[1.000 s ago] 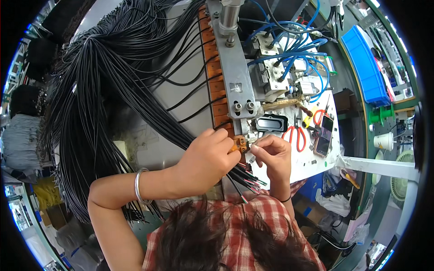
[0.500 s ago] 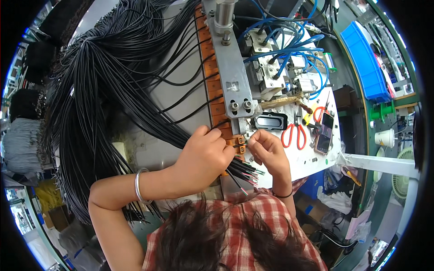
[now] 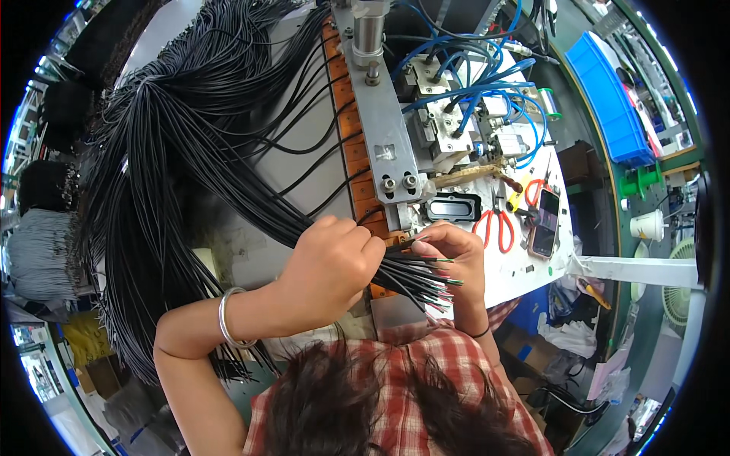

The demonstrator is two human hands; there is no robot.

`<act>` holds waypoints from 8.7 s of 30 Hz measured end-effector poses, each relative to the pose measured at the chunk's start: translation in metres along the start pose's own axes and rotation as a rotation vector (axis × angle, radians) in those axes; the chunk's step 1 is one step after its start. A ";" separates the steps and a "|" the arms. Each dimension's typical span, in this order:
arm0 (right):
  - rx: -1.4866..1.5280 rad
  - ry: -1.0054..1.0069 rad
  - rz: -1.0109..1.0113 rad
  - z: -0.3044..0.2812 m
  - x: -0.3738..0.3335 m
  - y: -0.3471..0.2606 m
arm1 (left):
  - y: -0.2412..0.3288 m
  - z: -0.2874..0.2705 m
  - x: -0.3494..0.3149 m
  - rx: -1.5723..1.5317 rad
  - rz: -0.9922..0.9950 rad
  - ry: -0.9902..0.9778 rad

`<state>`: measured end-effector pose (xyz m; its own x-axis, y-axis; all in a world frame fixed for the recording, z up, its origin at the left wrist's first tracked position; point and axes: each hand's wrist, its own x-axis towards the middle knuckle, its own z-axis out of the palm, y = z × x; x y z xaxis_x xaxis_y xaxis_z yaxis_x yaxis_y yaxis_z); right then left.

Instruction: The person sorts through a bundle of cables and inserts the exposed ends of individual wires into the slots of a machine fixture by hand.

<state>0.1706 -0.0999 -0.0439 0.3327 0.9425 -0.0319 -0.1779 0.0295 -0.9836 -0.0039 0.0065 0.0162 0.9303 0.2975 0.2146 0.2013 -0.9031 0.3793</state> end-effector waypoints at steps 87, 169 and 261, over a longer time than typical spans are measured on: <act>-0.031 -0.019 0.087 -0.007 -0.007 -0.003 | 0.004 0.008 0.001 -0.047 -0.034 0.006; -0.114 0.041 0.222 -0.014 0.003 0.007 | -0.001 0.020 0.001 0.048 -0.003 0.012; 0.091 -0.071 0.335 -0.014 0.004 0.015 | 0.003 0.005 0.004 0.011 0.016 -0.021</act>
<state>0.1824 -0.0999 -0.0613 0.1769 0.9255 -0.3348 -0.3494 -0.2590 -0.9005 0.0021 0.0035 0.0138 0.9397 0.2765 0.2014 0.1896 -0.9110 0.3662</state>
